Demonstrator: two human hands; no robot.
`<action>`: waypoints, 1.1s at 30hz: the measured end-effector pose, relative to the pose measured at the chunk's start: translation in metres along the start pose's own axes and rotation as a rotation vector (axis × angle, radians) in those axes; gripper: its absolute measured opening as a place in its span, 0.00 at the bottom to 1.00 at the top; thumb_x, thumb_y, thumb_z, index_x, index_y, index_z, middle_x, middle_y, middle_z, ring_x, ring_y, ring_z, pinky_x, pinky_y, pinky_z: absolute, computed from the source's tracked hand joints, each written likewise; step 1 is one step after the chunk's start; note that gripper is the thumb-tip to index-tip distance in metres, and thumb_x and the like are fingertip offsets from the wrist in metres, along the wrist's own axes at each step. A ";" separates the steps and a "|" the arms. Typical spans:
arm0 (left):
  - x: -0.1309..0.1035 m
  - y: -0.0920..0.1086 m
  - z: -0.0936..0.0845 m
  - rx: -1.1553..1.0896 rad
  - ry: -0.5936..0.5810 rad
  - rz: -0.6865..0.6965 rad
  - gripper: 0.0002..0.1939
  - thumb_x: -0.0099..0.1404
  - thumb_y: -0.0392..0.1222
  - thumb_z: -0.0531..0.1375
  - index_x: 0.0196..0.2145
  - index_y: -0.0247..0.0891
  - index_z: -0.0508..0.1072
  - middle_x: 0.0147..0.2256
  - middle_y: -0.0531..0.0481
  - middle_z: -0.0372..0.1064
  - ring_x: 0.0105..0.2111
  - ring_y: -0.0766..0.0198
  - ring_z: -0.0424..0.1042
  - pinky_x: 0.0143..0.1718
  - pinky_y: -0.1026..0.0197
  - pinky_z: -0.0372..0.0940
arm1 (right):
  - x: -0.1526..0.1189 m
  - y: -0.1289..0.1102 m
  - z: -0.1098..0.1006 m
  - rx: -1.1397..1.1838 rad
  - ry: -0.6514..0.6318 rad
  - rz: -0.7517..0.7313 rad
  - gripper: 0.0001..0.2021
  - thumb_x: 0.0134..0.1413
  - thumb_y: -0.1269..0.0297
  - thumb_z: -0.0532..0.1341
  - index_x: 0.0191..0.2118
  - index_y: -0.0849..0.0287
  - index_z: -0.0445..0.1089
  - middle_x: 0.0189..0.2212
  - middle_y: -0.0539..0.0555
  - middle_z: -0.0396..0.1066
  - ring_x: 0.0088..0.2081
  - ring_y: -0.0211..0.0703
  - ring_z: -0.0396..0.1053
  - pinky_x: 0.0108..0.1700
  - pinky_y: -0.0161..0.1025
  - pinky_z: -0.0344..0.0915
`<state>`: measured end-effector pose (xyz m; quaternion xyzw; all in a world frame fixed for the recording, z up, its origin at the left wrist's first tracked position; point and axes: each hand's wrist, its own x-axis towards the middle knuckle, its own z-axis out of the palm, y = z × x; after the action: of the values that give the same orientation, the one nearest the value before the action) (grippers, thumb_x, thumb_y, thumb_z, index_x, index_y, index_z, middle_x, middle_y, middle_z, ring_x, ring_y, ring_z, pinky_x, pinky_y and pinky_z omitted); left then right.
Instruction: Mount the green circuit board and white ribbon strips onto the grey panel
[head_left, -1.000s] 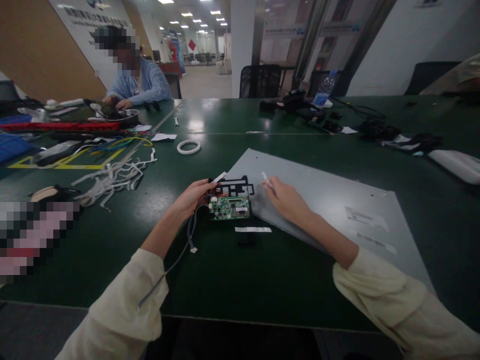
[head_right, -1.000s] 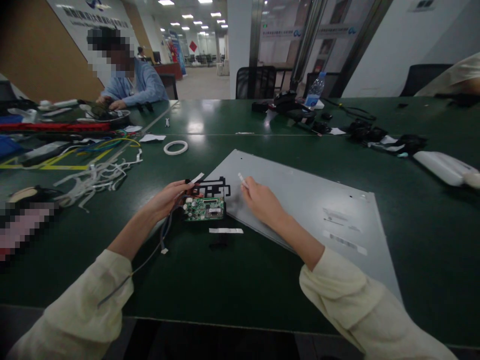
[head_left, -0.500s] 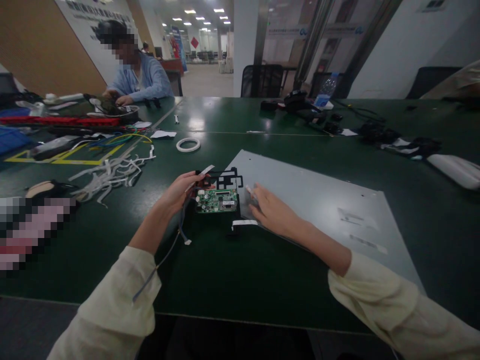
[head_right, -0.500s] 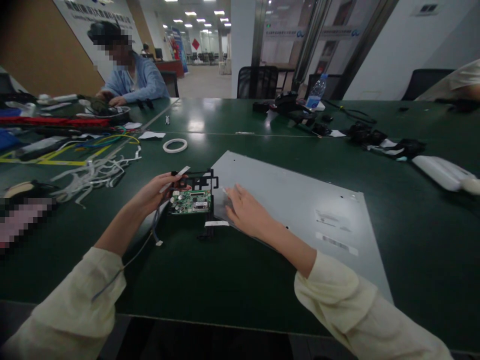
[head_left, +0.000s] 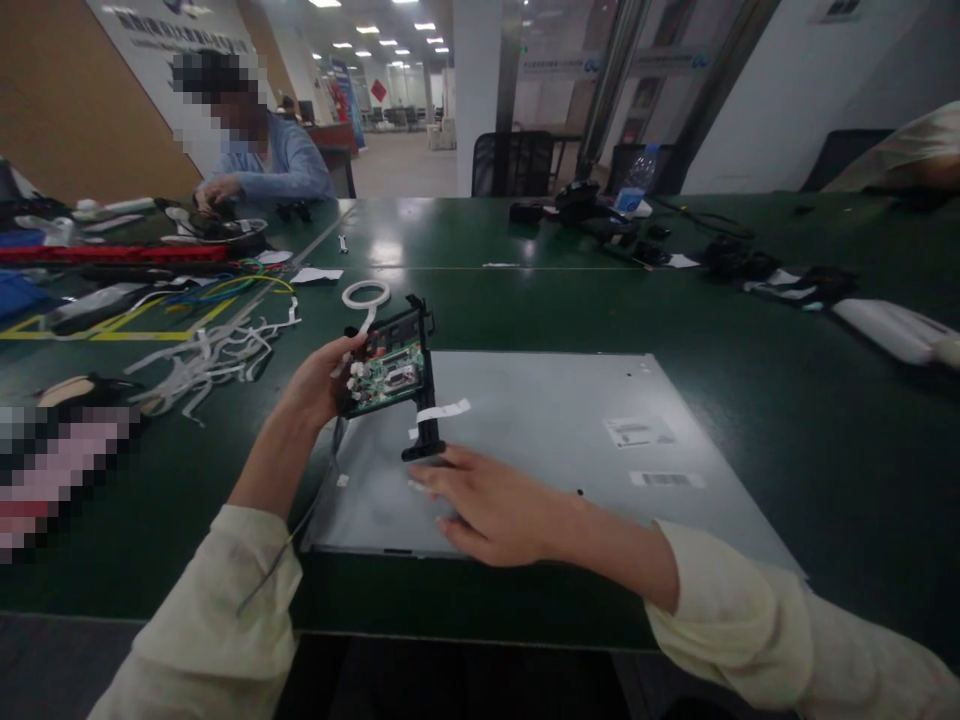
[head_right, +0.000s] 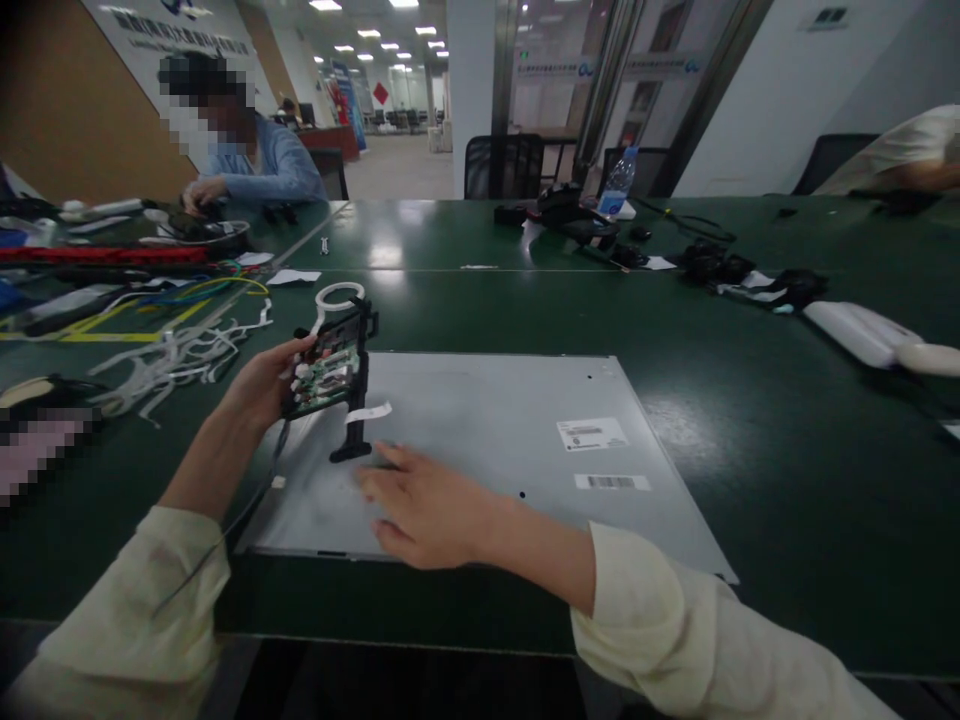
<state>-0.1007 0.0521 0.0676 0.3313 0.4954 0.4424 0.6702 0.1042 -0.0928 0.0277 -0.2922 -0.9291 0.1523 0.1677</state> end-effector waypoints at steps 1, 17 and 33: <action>0.001 -0.003 0.001 0.014 -0.015 0.009 0.08 0.57 0.36 0.60 0.35 0.32 0.72 0.23 0.50 0.73 0.20 0.67 0.71 0.20 0.68 0.67 | 0.001 -0.003 0.003 -0.016 -0.010 -0.014 0.19 0.58 0.65 0.50 0.52 0.73 0.58 0.55 0.63 0.56 0.58 0.51 0.50 0.60 0.44 0.50; 0.018 -0.049 0.013 0.646 -0.249 0.218 0.22 0.55 0.50 0.60 0.44 0.34 0.70 0.33 0.46 0.74 0.32 0.61 0.73 0.28 0.65 0.65 | 0.004 -0.018 0.019 -0.254 0.110 -0.395 0.12 0.62 0.66 0.46 0.33 0.60 0.65 0.37 0.53 0.69 0.37 0.38 0.66 0.38 0.35 0.64; -0.036 -0.064 -0.033 1.068 -0.172 0.592 0.29 0.64 0.51 0.48 0.58 0.34 0.54 0.58 0.40 0.55 0.57 0.56 0.56 0.58 0.52 0.50 | -0.101 -0.076 -0.030 -0.079 0.327 0.555 0.12 0.62 0.63 0.48 0.46 0.59 0.63 0.40 0.56 0.70 0.41 0.41 0.69 0.42 0.38 0.68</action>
<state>-0.1195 -0.0055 0.0147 0.7790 0.4799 0.2722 0.2980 0.1569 -0.2063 0.0607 -0.5612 -0.7800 0.1070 0.2552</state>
